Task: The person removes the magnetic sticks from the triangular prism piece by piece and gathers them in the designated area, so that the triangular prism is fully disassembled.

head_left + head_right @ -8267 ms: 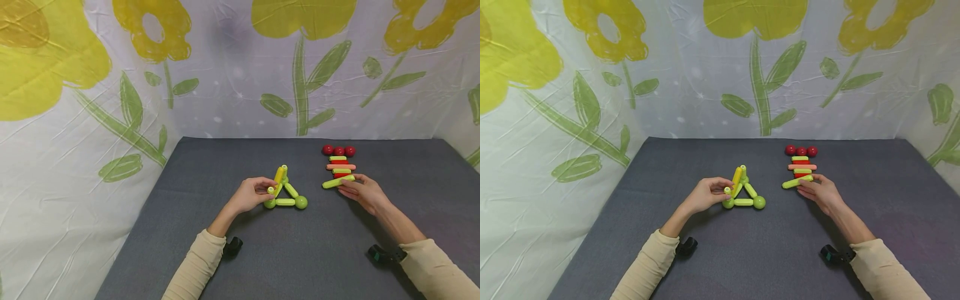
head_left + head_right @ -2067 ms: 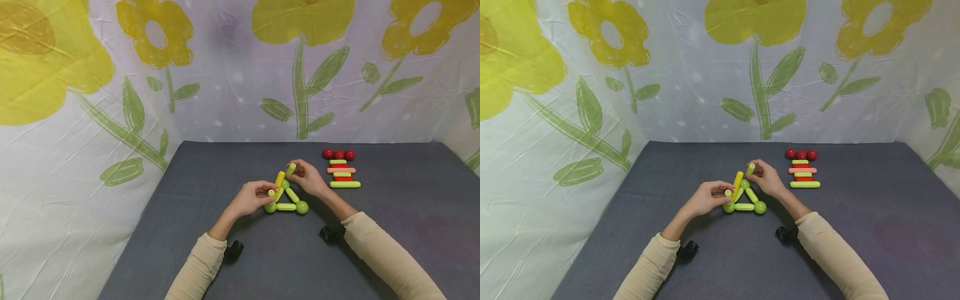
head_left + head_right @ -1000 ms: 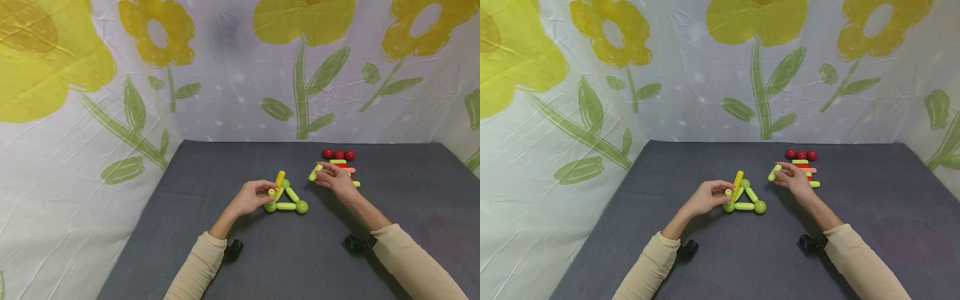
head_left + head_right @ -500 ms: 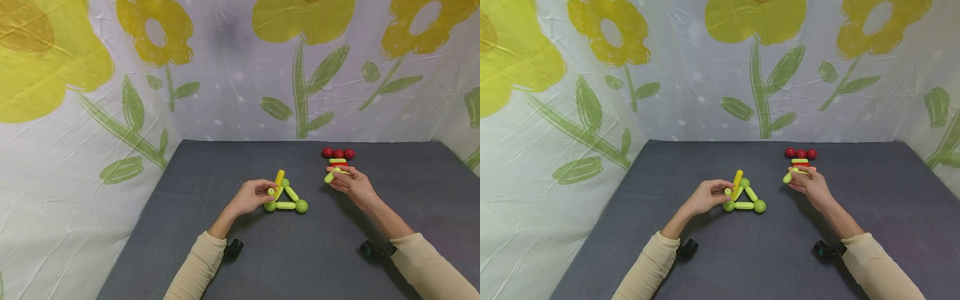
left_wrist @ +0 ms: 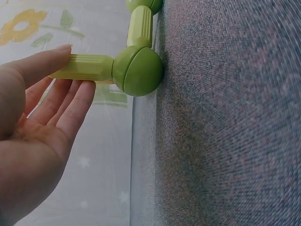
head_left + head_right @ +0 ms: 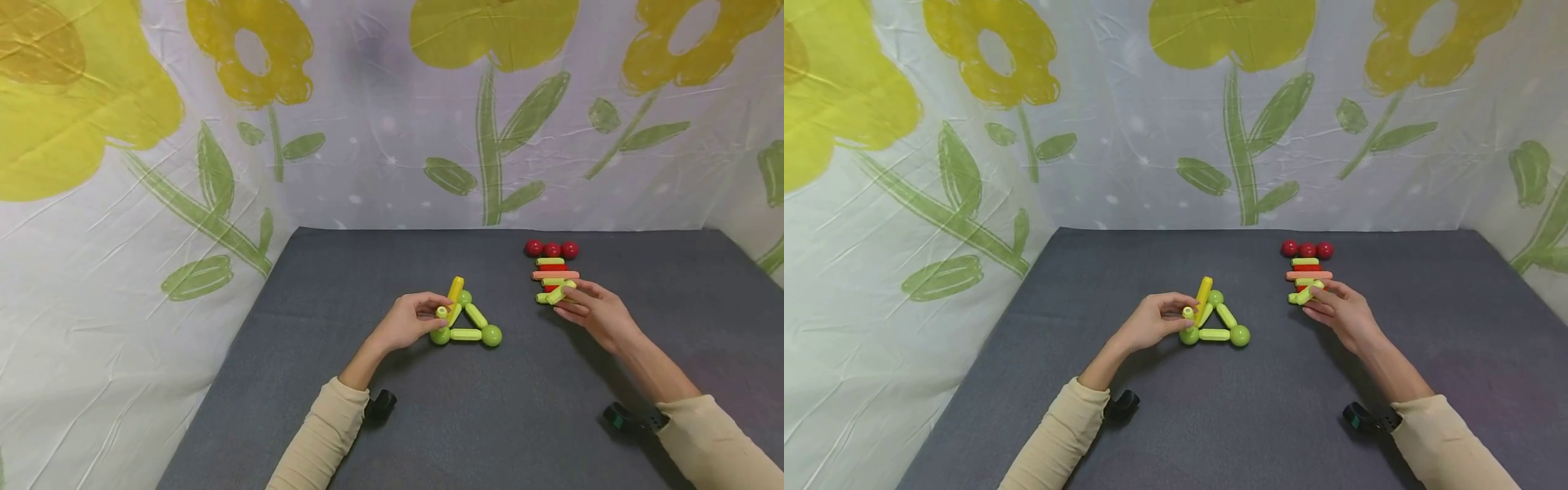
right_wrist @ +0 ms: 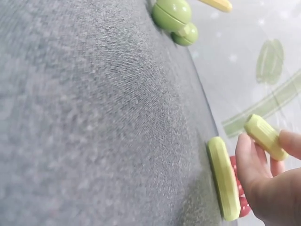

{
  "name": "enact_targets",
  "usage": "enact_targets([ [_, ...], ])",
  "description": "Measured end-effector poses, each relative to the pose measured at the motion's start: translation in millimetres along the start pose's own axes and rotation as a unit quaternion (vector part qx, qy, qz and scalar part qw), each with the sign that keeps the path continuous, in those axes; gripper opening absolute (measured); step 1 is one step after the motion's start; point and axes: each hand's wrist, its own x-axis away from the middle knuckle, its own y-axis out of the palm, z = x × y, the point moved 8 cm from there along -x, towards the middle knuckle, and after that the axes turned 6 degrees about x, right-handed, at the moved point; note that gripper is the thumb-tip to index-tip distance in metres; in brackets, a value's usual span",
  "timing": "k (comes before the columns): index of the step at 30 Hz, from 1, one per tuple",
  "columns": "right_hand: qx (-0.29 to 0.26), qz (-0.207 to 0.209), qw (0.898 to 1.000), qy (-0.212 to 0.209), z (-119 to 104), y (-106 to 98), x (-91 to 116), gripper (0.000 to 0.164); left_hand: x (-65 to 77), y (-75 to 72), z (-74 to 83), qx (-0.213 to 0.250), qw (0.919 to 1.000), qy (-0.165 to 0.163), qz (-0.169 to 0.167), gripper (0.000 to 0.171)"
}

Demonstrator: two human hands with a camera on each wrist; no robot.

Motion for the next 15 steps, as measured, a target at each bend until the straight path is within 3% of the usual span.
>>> enact_targets([
  [2, -0.003, -0.001, 1.0, 0.009, 2.2, -2.3, 1.4, 0.057, 0.0, 0.5, 0.0, 0.002, 1.0, -0.001, -0.002, 0.034],
  [6, 0.004, -0.009, 1.0, 0.019, 4.8, -4.2, 3.2, 0.06, -0.1, 0.4, 0.4, -0.001, 1.0, -0.005, -0.002, 0.033],
  [7, 0.01, -0.012, 1.0, 0.02, 5.2, -4.4, 3.6, 0.061, -2.0, 0.3, -5.4, -0.002, 1.0, -0.006, -0.001, 0.033],
  [15, 0.045, -0.045, 0.998, 0.03, 11.3, -5.7, 5.2, 0.058, -2.2, 0.3, -5.4, -0.003, 0.9999, -0.01, 0.002, 0.032],
])
